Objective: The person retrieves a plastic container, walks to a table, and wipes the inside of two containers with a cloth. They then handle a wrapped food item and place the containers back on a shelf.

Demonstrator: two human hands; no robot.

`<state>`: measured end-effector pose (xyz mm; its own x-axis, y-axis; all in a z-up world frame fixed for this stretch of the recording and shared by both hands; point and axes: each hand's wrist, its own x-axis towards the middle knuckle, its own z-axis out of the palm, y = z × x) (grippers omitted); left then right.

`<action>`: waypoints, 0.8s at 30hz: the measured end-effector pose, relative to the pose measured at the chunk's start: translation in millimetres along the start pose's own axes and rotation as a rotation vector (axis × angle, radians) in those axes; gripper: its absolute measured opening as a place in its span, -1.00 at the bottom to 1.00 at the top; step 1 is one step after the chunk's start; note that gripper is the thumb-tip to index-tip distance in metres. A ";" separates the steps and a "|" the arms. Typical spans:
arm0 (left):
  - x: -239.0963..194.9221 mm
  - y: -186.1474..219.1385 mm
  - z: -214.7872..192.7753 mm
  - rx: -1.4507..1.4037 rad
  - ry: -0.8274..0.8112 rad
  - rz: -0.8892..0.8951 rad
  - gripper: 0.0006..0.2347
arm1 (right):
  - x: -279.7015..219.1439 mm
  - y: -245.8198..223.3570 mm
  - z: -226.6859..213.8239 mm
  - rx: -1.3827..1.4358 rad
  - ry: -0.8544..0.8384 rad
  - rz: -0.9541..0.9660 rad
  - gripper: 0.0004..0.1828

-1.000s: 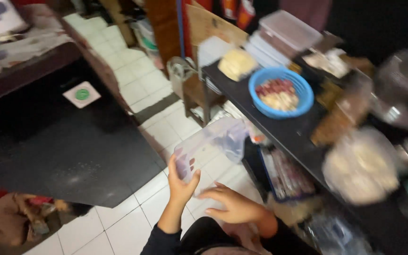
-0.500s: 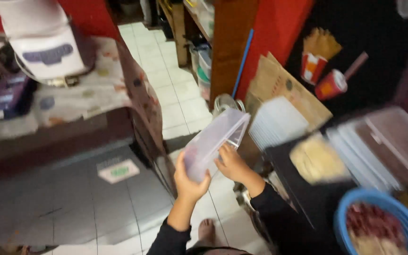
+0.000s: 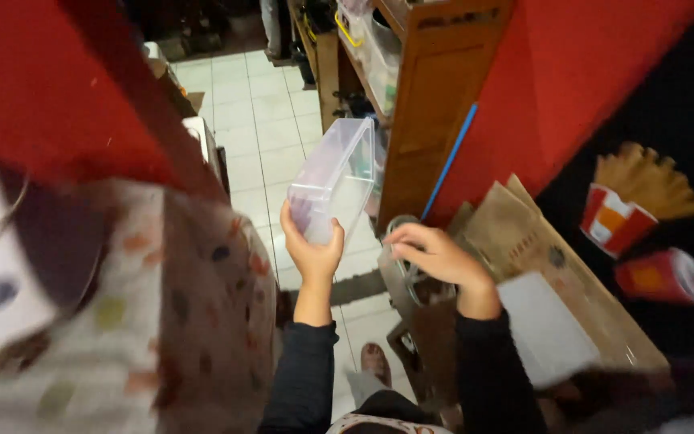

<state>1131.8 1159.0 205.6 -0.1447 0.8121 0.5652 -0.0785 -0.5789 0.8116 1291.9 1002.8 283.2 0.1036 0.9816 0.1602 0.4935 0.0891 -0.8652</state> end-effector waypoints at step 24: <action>424.1 -447.6 258.5 -0.122 -0.213 -0.263 -0.33 | 663.9 250.4 -73.9 -0.240 -0.066 -0.289 -0.67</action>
<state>1360.6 1781.4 120.1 0.1043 0.9238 0.3683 -0.2051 -0.3424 0.9169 1548.0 1664.3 208.1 -0.1215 0.9312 0.3436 0.6832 0.3296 -0.6516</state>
